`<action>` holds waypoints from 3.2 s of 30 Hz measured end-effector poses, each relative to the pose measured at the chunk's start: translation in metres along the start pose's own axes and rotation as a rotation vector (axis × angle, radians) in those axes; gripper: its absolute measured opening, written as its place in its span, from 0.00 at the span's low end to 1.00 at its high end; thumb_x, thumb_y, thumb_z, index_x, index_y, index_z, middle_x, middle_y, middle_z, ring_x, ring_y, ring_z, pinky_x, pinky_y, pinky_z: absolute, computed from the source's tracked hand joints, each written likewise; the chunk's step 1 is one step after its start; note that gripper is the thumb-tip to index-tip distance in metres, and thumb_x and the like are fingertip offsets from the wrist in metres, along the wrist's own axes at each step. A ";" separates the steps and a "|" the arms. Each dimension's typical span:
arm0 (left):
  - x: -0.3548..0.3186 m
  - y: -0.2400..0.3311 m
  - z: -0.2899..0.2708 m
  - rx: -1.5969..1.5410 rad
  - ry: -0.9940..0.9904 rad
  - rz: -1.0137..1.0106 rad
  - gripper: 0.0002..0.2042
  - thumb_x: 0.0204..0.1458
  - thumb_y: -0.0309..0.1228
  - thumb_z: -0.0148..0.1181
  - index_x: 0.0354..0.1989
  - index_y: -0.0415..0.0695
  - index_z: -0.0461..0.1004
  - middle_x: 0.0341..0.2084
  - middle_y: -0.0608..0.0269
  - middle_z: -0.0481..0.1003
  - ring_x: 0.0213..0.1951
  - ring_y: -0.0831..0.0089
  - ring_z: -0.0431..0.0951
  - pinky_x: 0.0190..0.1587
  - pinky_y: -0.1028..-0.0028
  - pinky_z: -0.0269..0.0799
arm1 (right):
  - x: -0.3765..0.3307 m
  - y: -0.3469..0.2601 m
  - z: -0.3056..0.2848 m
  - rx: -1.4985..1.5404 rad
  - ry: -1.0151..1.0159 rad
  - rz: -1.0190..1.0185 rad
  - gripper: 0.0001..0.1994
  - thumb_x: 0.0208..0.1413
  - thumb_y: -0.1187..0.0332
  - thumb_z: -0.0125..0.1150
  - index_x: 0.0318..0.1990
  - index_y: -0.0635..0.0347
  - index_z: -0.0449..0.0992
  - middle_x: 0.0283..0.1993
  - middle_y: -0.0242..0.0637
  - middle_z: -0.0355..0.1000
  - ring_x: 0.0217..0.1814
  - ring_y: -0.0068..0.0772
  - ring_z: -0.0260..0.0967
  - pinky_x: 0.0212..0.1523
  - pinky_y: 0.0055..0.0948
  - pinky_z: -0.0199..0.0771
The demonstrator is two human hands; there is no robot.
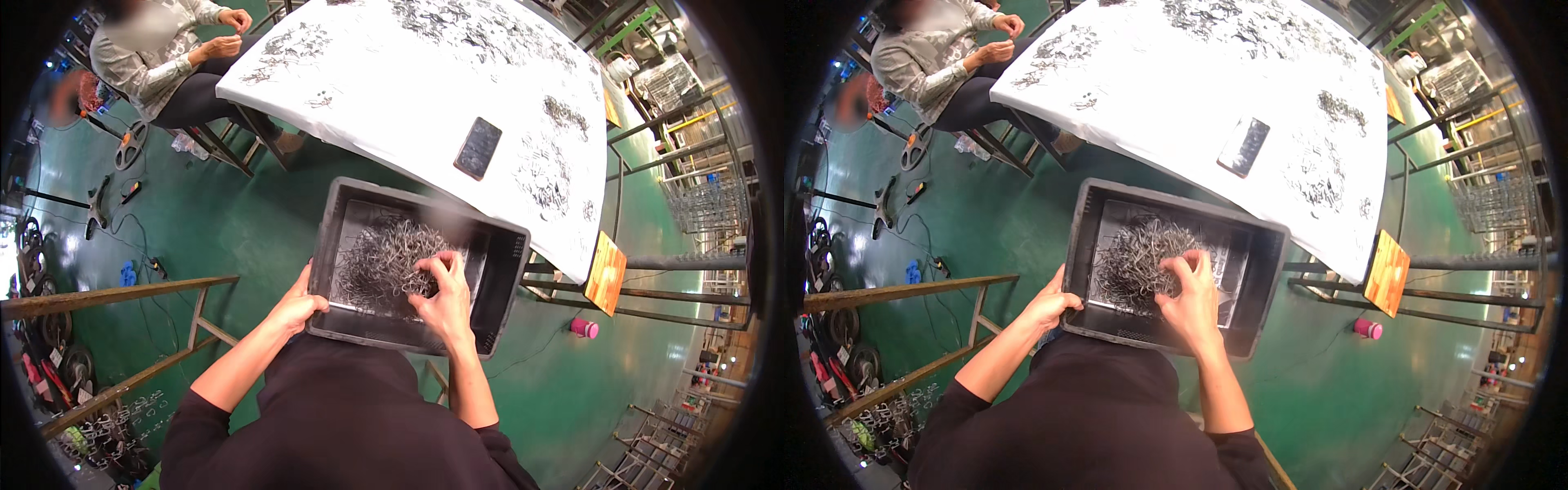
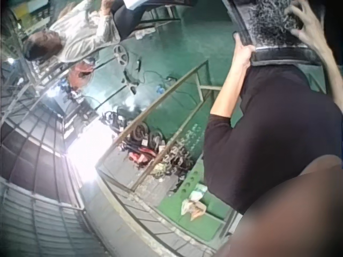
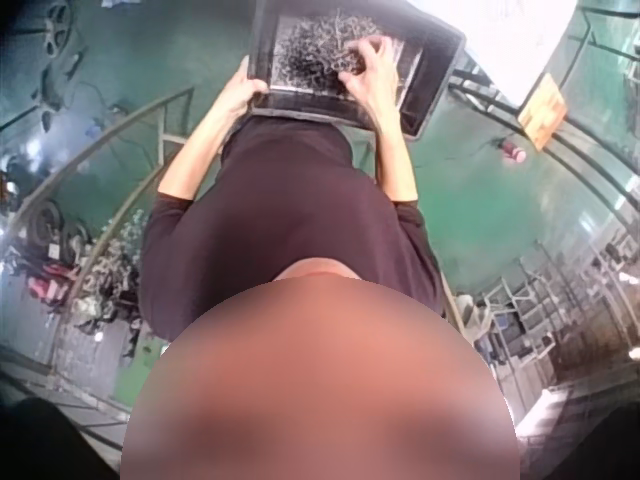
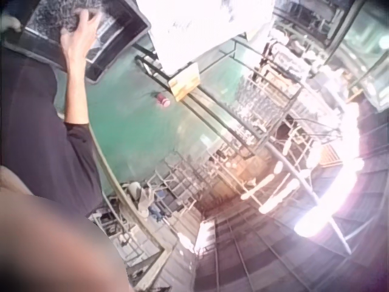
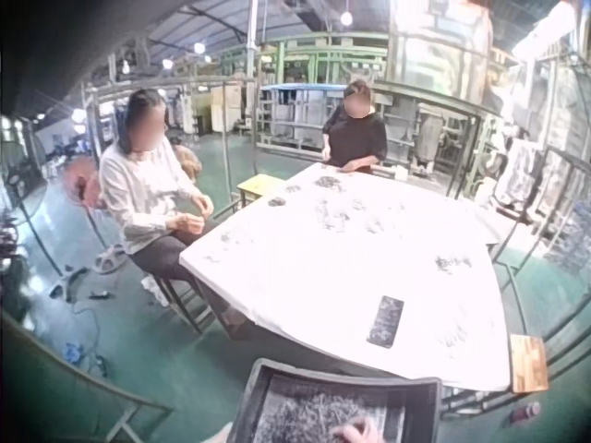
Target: The person pours metal hooks and fasteners from a black plastic bin onto a white table, then repeatedly picks up individual hooks and fasteners to join them by hand. The person continues assembling the small metal parts one at a time while seated at the table.
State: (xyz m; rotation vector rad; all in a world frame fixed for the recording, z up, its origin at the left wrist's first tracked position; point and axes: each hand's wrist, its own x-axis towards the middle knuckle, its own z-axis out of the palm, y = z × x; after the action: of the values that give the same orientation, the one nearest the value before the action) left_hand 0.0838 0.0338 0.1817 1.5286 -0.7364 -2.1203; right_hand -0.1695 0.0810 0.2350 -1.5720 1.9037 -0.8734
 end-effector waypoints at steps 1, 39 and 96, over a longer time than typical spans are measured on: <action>-0.006 0.013 -0.001 -0.018 0.011 0.011 0.48 0.32 0.09 0.48 0.70 0.49 0.47 0.49 0.58 0.70 0.42 0.70 0.73 0.42 0.73 0.72 | 0.012 -0.010 -0.001 0.013 -0.001 -0.023 0.22 0.30 0.77 0.69 0.40 0.55 0.73 0.47 0.41 0.62 0.49 0.47 0.66 0.47 0.40 0.70; 0.275 0.415 -0.022 0.038 -0.163 0.259 0.32 0.32 0.10 0.49 0.52 0.45 0.60 0.29 0.61 0.66 0.26 0.71 0.70 0.26 0.70 0.72 | 0.449 -0.178 -0.058 -0.023 0.555 -0.180 0.20 0.34 0.70 0.75 0.41 0.54 0.80 0.42 0.38 0.72 0.46 0.38 0.70 0.48 0.36 0.68; 0.318 0.465 -0.057 -0.058 0.145 0.694 0.39 0.32 0.10 0.48 0.61 0.43 0.54 0.41 0.53 0.69 0.38 0.64 0.72 0.35 0.69 0.72 | 0.459 -0.240 -0.160 0.450 0.695 -0.394 0.20 0.45 0.81 0.66 0.49 0.69 0.72 0.38 0.43 0.76 0.38 0.27 0.76 0.37 0.19 0.77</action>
State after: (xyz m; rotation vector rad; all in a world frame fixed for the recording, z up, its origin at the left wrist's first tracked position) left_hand 0.0554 -0.5296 0.2320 1.1503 -0.9672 -1.4851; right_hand -0.2211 -0.3731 0.5261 -1.4805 1.6224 -2.0720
